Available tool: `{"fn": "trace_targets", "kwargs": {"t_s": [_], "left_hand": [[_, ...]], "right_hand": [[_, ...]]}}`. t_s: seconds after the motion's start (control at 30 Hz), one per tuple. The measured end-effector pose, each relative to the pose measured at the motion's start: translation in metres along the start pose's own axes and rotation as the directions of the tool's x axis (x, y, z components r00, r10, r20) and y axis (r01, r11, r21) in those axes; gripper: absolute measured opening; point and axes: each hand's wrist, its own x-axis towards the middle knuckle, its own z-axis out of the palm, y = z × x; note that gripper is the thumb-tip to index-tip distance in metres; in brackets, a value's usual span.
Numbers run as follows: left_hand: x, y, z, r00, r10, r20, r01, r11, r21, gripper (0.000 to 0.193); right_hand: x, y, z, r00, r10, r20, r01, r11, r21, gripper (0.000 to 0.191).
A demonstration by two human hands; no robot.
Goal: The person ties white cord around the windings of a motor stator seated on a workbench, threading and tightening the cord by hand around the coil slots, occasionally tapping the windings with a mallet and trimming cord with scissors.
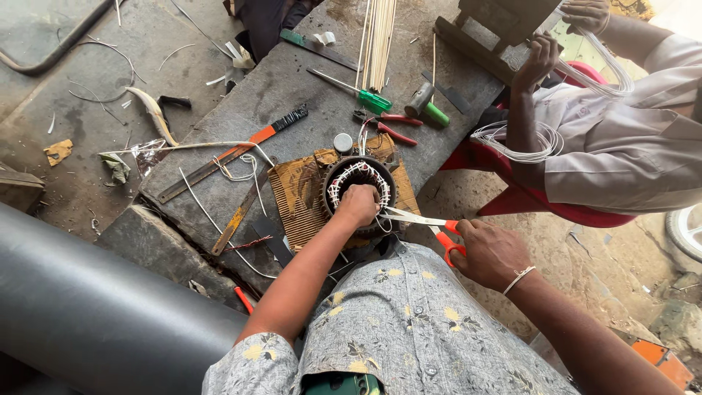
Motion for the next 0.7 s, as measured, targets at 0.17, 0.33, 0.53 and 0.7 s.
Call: {"fn": "trace_targets", "kwargs": {"t_s": [0.17,0.33,0.53,0.7], "left_hand": [[-0.007,0.004,0.001,1.0,0.009,-0.014,-0.009,1.0,-0.029,0.013],[-0.01,0.006,-0.001,0.999,0.001,-0.035,-0.002,1.0,-0.018,0.016],[-0.011,0.006,-0.004,1.0,0.021,-0.021,-0.02,1.0,0.004,0.016],[-0.007,0.002,0.0,0.994,0.088,-0.064,-0.085,0.995,0.046,0.015]], "right_hand": [[0.004,-0.008,-0.003,0.999,0.022,0.048,-0.021,1.0,-0.011,0.044],[0.001,-0.014,-0.015,0.998,0.041,0.056,-0.038,0.998,-0.049,0.038],[0.001,-0.019,-0.014,0.997,-0.003,0.076,0.009,0.997,-0.08,0.034],[0.007,-0.025,-0.006,0.995,-0.093,-0.038,0.091,0.995,-0.052,0.031]]}}
